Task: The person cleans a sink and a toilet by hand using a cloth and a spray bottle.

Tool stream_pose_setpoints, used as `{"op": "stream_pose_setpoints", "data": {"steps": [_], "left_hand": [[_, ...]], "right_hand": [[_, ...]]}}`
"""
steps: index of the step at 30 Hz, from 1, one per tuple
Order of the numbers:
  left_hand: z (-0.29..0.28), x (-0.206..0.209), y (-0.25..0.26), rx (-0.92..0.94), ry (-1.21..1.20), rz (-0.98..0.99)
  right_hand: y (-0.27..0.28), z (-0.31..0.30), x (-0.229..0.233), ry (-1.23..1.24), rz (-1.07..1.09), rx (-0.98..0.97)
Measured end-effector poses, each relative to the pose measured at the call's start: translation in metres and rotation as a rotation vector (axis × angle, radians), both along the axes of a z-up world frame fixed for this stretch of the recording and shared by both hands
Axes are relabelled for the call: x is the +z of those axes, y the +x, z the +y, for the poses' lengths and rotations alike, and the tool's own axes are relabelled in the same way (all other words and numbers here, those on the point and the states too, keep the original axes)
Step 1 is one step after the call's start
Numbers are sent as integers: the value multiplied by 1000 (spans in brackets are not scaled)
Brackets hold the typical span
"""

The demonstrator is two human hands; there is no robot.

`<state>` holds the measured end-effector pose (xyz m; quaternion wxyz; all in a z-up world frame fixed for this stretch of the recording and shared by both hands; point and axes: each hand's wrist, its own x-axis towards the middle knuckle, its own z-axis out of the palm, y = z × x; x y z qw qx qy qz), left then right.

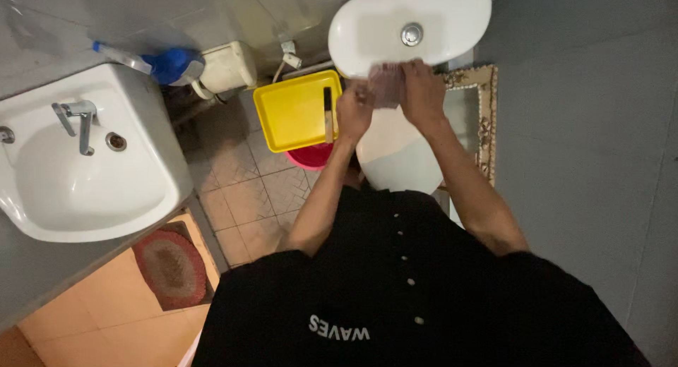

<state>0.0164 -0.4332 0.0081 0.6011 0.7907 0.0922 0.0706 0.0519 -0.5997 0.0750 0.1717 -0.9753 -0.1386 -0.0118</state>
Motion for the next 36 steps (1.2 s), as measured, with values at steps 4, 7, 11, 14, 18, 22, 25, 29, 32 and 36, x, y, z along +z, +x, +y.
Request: {"op": "stream_pose_setpoints", "data": {"steps": [4, 7, 11, 14, 18, 22, 25, 29, 32, 36], "left_hand": [[17, 11, 47, 23, -51, 169], [29, 15, 60, 18, 238, -33], [37, 3, 63, -99, 356, -88], [39, -10, 71, -252, 477, -101], [39, -3, 78, -445, 503, -87], [45, 1, 92, -571, 447, -32], [50, -13, 93, -533, 560, -83], [50, -28, 100, -522, 500, -55], [51, -30, 113, -493, 504, -50], [53, -27, 139, -411, 529, -171]], "right_hand": [[46, 21, 15, -3, -46, 13], [61, 31, 17, 24, -79, 10], [54, 38, 10, 119, 107, 18], [44, 52, -6, 95, 227, -35], [45, 55, -29, -81, 112, 186], [53, 55, -47, -45, 272, 179], [59, 51, -58, -255, 194, 258], [65, 51, -73, -58, 267, 232], [86, 50, -78, -130, 337, 255], [110, 56, -77, -34, 328, 220]]}}
